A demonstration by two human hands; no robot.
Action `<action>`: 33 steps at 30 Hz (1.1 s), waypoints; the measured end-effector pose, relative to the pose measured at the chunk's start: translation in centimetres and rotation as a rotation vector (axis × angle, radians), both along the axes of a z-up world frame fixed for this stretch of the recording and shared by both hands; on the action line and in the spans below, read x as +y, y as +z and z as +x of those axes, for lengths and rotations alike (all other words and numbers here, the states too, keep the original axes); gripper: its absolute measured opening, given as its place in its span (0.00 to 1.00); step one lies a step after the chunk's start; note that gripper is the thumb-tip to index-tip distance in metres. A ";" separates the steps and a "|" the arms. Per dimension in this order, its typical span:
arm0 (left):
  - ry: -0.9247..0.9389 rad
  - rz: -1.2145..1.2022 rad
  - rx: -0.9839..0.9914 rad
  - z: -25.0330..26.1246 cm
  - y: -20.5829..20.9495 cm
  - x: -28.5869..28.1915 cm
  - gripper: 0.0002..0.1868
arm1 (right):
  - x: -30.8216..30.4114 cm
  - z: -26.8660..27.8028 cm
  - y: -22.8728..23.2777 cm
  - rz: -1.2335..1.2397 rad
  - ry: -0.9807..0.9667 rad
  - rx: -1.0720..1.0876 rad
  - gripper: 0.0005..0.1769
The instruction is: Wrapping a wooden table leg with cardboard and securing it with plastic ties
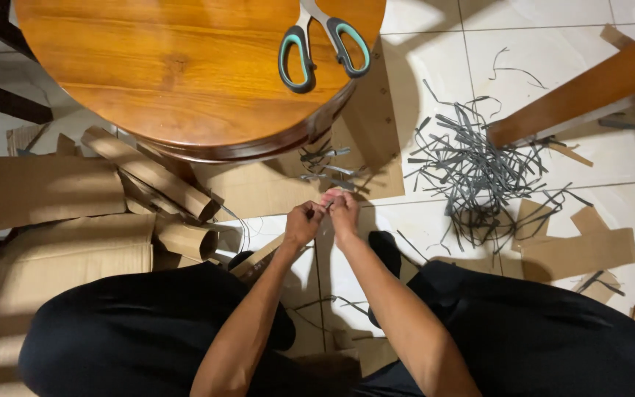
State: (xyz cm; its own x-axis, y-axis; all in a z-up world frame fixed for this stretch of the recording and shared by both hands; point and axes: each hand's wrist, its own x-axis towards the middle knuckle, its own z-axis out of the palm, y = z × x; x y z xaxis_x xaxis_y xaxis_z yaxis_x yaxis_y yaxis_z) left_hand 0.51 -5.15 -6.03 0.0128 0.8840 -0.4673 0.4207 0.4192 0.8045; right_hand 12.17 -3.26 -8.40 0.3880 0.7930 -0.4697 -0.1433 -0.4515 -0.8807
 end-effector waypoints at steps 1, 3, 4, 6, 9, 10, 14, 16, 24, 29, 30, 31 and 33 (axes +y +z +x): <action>0.037 0.026 -0.025 0.1 1.1 0.3 0.08 | 0.5 0.5 -1.1 -0.025 -0.033 0.090 0.16; 0.076 0.050 -0.046 0.1 3.0 1.1 0.09 | 1.6 1.5 -2.3 -0.053 -0.064 0.183 0.16; 0.098 0.085 -0.025 -0.1 3.8 1.6 0.14 | 2.1 1.9 -2.4 -0.031 -0.100 0.137 0.11; 0.120 0.119 0.001 -0.3 5.9 2.7 0.24 | 3.6 2.8 -4.1 -0.010 -0.136 0.095 0.06; 0.149 0.234 -0.062 -0.5 6.8 4.1 0.32 | 6.2 3.6 -7.8 0.066 -0.134 -0.173 0.06; 0.150 0.244 -0.080 -0.5 4.9 4.6 0.31 | 7.1 3.5 -8.3 0.057 -0.061 -0.330 0.15; 0.167 0.186 -0.177 -0.7 6.0 5.6 0.27 | 6.6 1.9 -3.9 0.034 0.217 -0.529 0.12; 0.123 0.207 -0.133 -1.8 0.6 6.4 0.25 | 5.1 4.5 -19.9 -0.021 0.311 -0.546 0.09; -0.264 0.392 0.478 -2.5 -2.1 8.6 0.16 | 9.2 2.8 5.8 -0.052 0.248 0.475 0.09; -0.369 0.390 0.446 -2.2 4.1 9.5 0.16 | 8.9 4.1 4.4 0.245 0.520 0.206 0.07; -0.370 0.388 0.447 -2.4 3.5 9.3 0.16 | 9.3 4.0 2.1 0.243 0.520 0.207 0.07; -0.320 0.375 0.447 -2.6 2.9 9.0 0.15 | 9.5 3.9 -0.1 0.210 0.506 0.004 0.09; -0.273 0.365 0.446 -2.9 1.4 8.5 0.14 | 9.0 3.8 -2.0 0.177 0.486 -0.200 0.13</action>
State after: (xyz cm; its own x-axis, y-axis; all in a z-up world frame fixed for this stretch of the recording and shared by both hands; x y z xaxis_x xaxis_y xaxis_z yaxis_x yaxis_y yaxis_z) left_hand -2.37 3.36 -4.62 0.1334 0.9798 -0.1491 0.8013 -0.0181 0.5980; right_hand 15.95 5.78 -10.39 0.0257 0.9631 -0.2679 0.2221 -0.2668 -0.9378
